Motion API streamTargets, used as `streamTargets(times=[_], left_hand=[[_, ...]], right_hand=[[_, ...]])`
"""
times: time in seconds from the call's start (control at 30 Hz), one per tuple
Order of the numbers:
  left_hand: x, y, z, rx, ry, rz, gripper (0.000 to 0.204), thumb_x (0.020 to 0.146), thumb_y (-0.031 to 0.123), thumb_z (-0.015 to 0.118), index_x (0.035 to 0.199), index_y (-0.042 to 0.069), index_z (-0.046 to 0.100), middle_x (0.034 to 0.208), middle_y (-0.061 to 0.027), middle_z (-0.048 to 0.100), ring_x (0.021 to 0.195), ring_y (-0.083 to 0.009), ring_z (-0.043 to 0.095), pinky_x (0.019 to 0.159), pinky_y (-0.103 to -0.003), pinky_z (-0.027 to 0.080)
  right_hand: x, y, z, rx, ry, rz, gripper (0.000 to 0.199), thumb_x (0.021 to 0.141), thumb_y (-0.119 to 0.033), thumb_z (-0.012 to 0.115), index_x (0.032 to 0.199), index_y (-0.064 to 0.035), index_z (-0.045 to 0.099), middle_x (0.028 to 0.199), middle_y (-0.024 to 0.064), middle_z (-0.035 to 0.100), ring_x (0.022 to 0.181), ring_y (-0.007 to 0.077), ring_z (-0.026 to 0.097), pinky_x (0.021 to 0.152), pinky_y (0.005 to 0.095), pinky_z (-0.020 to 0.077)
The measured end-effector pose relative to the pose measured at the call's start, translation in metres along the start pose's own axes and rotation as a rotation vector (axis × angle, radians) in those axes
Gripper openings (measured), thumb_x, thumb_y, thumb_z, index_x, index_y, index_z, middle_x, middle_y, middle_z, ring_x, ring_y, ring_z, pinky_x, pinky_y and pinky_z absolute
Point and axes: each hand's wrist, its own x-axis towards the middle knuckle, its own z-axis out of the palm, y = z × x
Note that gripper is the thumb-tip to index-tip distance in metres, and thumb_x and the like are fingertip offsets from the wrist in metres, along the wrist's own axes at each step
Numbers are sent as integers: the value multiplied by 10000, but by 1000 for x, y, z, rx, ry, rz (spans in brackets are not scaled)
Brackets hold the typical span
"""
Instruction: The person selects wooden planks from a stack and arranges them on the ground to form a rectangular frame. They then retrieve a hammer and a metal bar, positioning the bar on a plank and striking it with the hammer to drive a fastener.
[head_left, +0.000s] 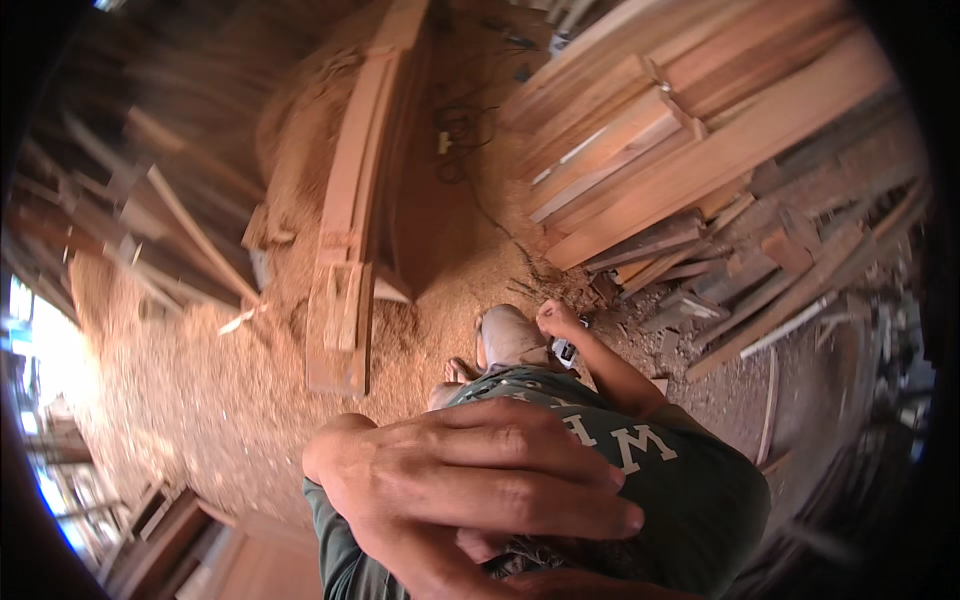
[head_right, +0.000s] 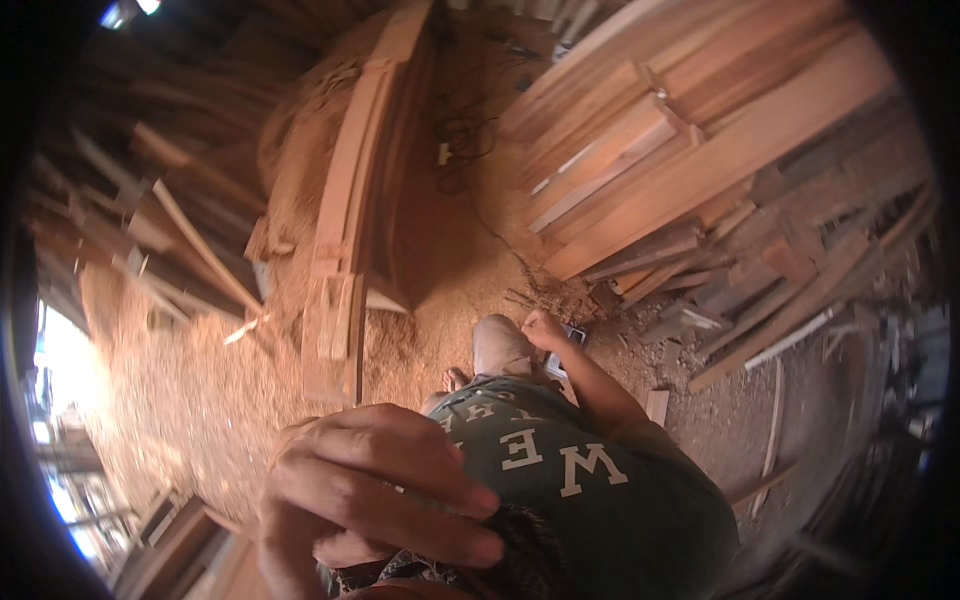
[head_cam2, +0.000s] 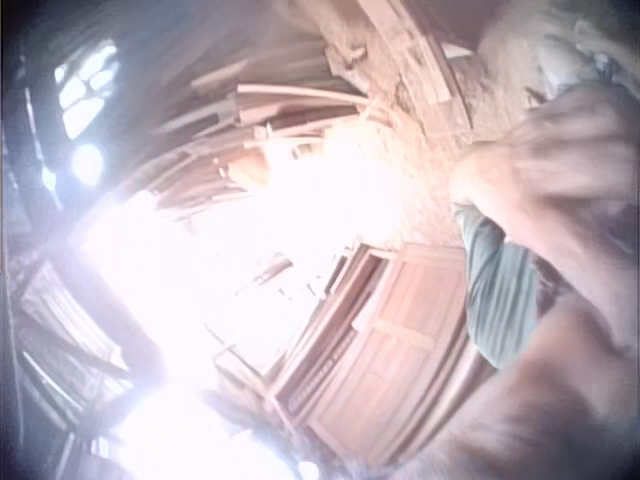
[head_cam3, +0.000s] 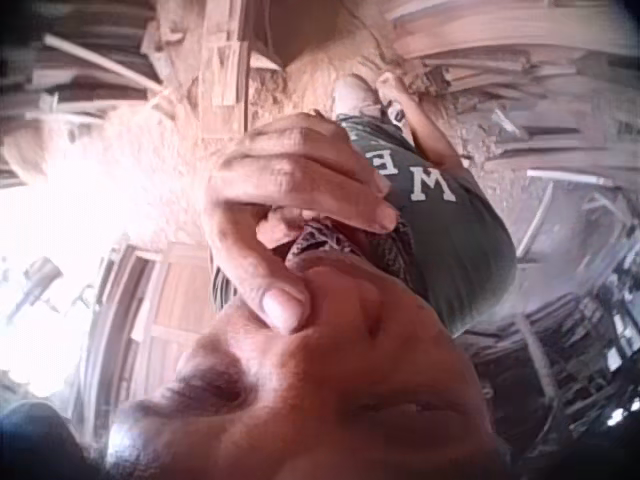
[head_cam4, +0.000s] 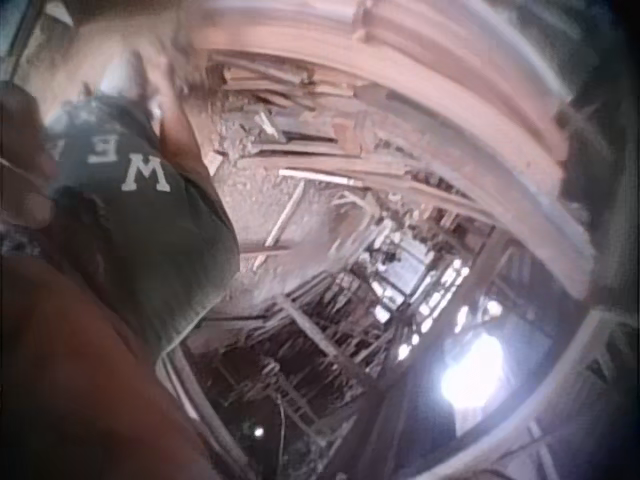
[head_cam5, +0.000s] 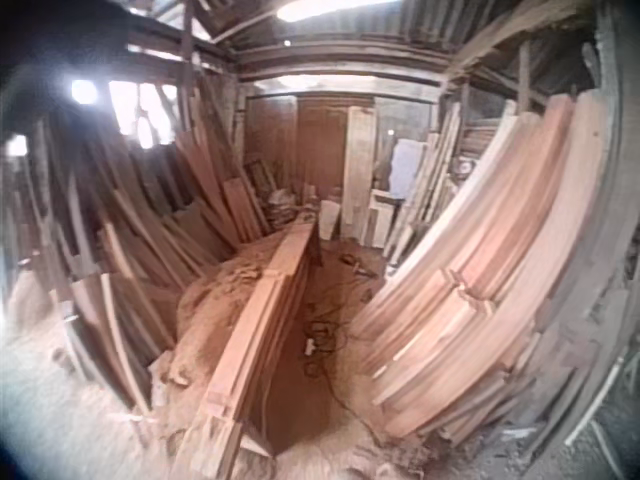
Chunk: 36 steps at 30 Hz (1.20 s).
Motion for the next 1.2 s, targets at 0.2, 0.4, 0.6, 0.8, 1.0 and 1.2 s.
streamTargets(times=[0.2,0.4,0.6,0.8,1.0,1.2], left_hand=[[58,-93,-31,-142,-137,51,245,1008,79,520,1187,177,656,1013,-182,732,899,-315,719,670,-374,592],[93,-238,-82,-260,-17,-52,290,869,38,662,1136,150,678,928,-143,719,827,-316,697,665,-402,567],[118,-426,-117,311,-262,-732,549,804,-105,604,1337,23,577,1179,-167,679,1146,-311,632,996,-387,475],[33,-564,-125,736,-703,-950,460,877,53,597,1335,21,572,1221,-233,635,1144,-417,601,993,-464,484],[-41,-612,-148,484,-797,-1328,534,837,120,634,1358,33,553,1228,-255,633,1157,-429,595,994,-467,482],[-32,-642,-152,470,-941,-1169,523,837,150,634,1339,28,558,1205,-263,641,1159,-426,597,982,-469,488]], right_hand=[[27,39,-20,41,-126,-31,262,824,-155,656,597,-25,645,594,89,648,539,183,625,524,355,472],[93,128,-65,-185,647,334,334,819,-253,735,982,24,643,875,169,693,826,302,696,742,410,550],[159,-13,-376,25,1478,111,885,799,-345,823,1410,102,365,1453,306,410,1357,381,416,1140,460,329],[98,-129,-670,-116,2001,47,1288,672,-510,893,1507,154,171,1548,341,258,1453,412,289,1207,466,263],[103,-144,-755,-34,1821,25,1230,629,-448,906,1449,181,240,1404,325,463,1298,402,507,1095,406,428],[92,-108,-755,-162,1863,32,1115,808,-620,753,1592,-82,170,1578,124,362,1430,317,388,1176,364,341]])
